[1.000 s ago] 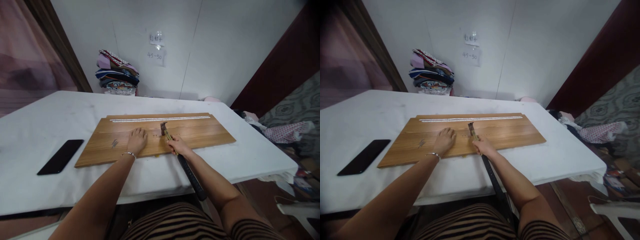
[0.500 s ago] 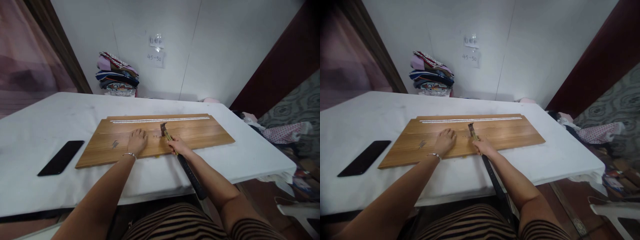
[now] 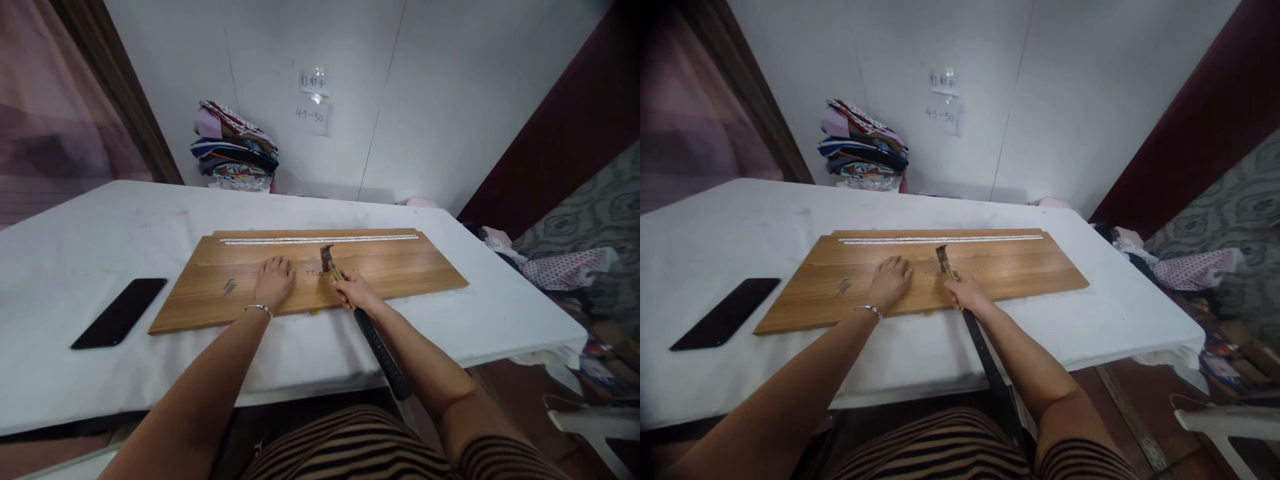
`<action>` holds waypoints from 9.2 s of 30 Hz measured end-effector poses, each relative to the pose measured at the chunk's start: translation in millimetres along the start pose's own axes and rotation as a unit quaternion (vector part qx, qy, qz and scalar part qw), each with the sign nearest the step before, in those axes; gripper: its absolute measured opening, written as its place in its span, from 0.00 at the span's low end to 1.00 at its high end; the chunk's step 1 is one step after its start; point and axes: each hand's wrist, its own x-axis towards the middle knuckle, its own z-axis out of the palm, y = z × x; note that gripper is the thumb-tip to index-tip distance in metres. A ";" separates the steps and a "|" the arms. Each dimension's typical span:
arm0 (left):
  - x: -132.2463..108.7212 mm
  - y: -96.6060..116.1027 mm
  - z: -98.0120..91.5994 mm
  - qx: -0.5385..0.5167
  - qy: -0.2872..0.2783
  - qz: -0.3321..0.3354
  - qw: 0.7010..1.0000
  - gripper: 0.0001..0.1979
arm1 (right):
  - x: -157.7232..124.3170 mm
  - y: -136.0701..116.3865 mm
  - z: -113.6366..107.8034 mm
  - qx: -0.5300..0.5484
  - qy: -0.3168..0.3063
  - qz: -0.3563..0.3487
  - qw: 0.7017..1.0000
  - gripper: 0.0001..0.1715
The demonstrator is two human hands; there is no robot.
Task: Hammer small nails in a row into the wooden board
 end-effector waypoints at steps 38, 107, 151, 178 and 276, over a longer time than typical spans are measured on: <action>0.2 -2.7 5.1 0.004 0.010 -0.002 1.000 0.21 | 4.2 -0.7 0.3 0.013 0.001 0.011 1.000 0.17; 1.6 -4.5 8.7 -0.001 0.016 -0.001 1.000 0.21 | 6.6 -2.3 -4.4 0.018 -0.010 0.012 1.000 0.14; 0.7 -3.6 3.8 0.004 0.009 0.006 1.000 0.20 | 7.2 -5.1 -6.7 0.016 -0.029 0.005 0.999 0.17; 0.7 -4.3 5.4 0.005 0.010 0.005 1.000 0.21 | 3.6 -11.0 -3.9 0.007 -0.021 0.035 0.999 0.12; -3.8 -4.4 6.2 0.000 0.022 0.019 1.000 0.20 | 6.5 -5.5 -11.4 0.025 -0.031 0.037 0.999 0.17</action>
